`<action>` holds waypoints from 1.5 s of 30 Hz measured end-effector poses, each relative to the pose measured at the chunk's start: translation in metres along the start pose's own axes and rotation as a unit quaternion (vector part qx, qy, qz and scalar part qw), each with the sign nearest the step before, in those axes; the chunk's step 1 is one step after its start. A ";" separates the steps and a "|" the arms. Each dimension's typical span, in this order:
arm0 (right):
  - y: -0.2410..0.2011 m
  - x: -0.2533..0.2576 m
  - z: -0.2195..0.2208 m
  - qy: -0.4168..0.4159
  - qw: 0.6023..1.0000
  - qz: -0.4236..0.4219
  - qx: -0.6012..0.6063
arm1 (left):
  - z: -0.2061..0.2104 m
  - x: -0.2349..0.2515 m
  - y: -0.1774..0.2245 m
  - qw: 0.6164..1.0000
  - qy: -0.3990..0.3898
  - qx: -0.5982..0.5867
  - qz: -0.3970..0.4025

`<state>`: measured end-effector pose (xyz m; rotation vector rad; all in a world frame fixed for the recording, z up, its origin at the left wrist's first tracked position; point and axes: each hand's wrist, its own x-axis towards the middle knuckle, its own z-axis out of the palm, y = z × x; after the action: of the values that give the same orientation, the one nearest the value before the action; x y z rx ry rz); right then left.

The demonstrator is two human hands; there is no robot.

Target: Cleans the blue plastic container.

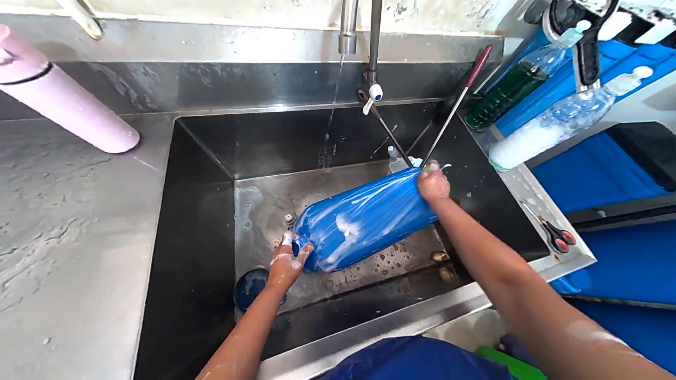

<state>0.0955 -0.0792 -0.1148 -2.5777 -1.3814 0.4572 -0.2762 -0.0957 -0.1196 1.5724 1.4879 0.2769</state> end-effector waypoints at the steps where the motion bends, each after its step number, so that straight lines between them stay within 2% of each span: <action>1: -0.030 -0.009 0.016 -0.003 0.999 -0.047 -0.006 | 0.000 0.002 0.000 1.000 0.013 -0.003 0.002; 3: -0.119 -0.073 0.062 -0.067 0.975 -0.211 0.028 | 0.002 -0.002 -0.003 1.000 0.022 0.015 -0.003; 4: -0.157 -0.111 0.081 -0.111 0.947 -0.295 0.054 | 0.004 -0.008 -0.004 0.999 0.016 0.034 -0.010; 5: -0.178 -0.138 0.087 -0.164 0.914 -0.363 0.071 | 0.005 -0.014 -0.003 0.999 0.012 0.044 -0.019; 6: -0.184 -0.143 0.083 -0.191 0.890 -0.406 0.078 | 0.005 -0.016 -0.004 0.999 0.028 0.042 -0.015; 7: -0.171 -0.133 0.076 -0.154 0.890 -0.419 0.087 | 0.004 -0.014 -0.008 0.999 0.042 0.024 -0.005; 9: -0.097 -0.072 0.049 -0.055 0.937 -0.340 0.056 | 0.008 -0.003 -0.019 0.998 0.047 -0.037 0.009; 11: -0.018 0.011 0.008 -0.042 0.985 -0.163 0.041 | 0.012 0.018 -0.031 0.993 0.057 -0.100 0.033; 12: 0.002 0.043 -0.005 -0.057 0.995 -0.065 0.051 | 0.018 0.029 -0.035 0.988 0.072 -0.132 0.034; 13: 0.004 0.058 -0.011 -0.067 0.996 -0.003 0.056 | 0.025 0.039 -0.032 0.981 0.095 -0.165 0.024; 14: -0.012 0.052 -0.007 -0.061 0.997 -0.014 0.044 | 0.024 0.049 -0.024 0.976 0.106 -0.187 0.010; 16: -0.080 0.000 0.024 -0.049 0.979 -0.187 0.062 | 0.000 0.068 0.000 0.981 0.074 -0.176 -0.023; 18: -0.131 -0.064 0.065 -0.051 0.909 -0.379 0.166 | -0.027 0.089 0.019 0.984 0.000 -0.159 -0.086; 19: -0.138 -0.079 0.080 -0.058 0.882 -0.422 0.201 | -0.034 0.099 0.024 0.977 -0.007 -0.165 -0.132; 20: -0.130 -0.076 0.095 -0.056 0.883 -0.415 0.215 | -0.037 0.109 0.017 0.969 0.011 -0.180 -0.170; 22: -0.080 -0.018 0.122 -0.093 0.929 -0.288 0.211 | -0.026 0.104 -0.009 0.952 0.079 -0.218 -0.200; 24: -0.021 0.064 0.143 -0.139 0.959 -0.145 0.200 | -0.007 0.059 -0.031 0.942 0.118 -0.225 -0.218; 25: 0.000 0.094 0.148 -0.187 0.960 -0.062 0.198 | 0.005 0.025 -0.034 0.933 0.134 -0.223 -0.248; 27: 0.009 0.124 0.156 -0.250 0.951 0.053 0.174 | 0.027 -0.024 -0.017 0.900 0.149 -0.265 -0.313; 28: -0.006 0.116 0.160 -0.232 0.954 0.054 0.182 | 0.035 -0.030 -0.006 0.875 0.173 -0.305 -0.334; 29: -0.032 0.089 0.157 -0.200 0.959 0.008 0.200 | 0.042 -0.027 0.000 0.855 0.204 -0.335 -0.339; 30: -0.061 0.047 0.152 -0.175 0.956 -0.082 0.219 | 0.044 -0.016 0.005 0.842 0.225 -0.358 -0.334; 31: -0.092 -0.005 0.146 -0.159 0.936 -0.195 0.247 | 0.043 -0.003 0.010 0.839 0.239 -0.368 -0.321; 33: -0.125 -0.101 0.132 -0.132 0.851 -0.396 0.318 | 0.044 0.013 0.020 0.852 0.254 -0.357 -0.287; 34: -0.121 -0.120 0.131 -0.121 0.808 -0.467 0.339 | 0.041 0.018 0.021 0.867 0.246 -0.347 -0.260; 35: -0.105 -0.116 0.137 -0.085 0.794 -0.480 0.362 | 0.038 0.019 0.021 0.877 0.240 -0.340 -0.242; 36: -0.075 -0.095 0.143 -0.076 0.819 -0.432 0.370 | 0.036 0.017 0.018 0.885 0.235 -0.331 -0.229; 38: -0.001 -0.016 0.155 -0.117 0.919 -0.236 0.295 | 0.038 0.016 0.010 0.896 0.240 -0.308 -0.213; 39: 0.025 0.024 0.157 -0.158 0.946 -0.118 0.258 | 0.041 0.017 0.006 0.896 0.247 -0.301 -0.213; 40: 0.035 0.051 0.157 -0.191 0.955 -0.014 0.228 | 0.045 0.018 0.005 0.895 0.257 -0.293 -0.216; 41: 0.027 0.057 0.156 -0.194 0.957 0.043 0.210 | 0.048 0.020 0.006 0.894 0.264 -0.288 -0.218; 42: 0.004 0.042 0.157 -0.166 0.963 0.018 0.210 | 0.047 0.023 0.006 0.894 0.270 -0.283 -0.218; 43: -0.027 0.006 0.158 -0.125 0.962 -0.073 0.230 | 0.046 0.025 0.004 0.895 0.272 -0.281 -0.216; 44: -0.058 -0.042 0.158 -0.082 0.943 -0.191 0.261 | 0.043 0.023 0.002 0.897 0.266 -0.282 -0.211; 45: -0.081 -0.086 0.154 -0.062 0.898 -0.320 0.295 | 0.042 0.019 0.000 0.903 0.253 -0.284 -0.201</action>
<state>-0.0662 -0.1037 -0.2188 -1.5330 -1.6904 0.7745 -0.2421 -0.0981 -0.1499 0.7257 1.8623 0.8413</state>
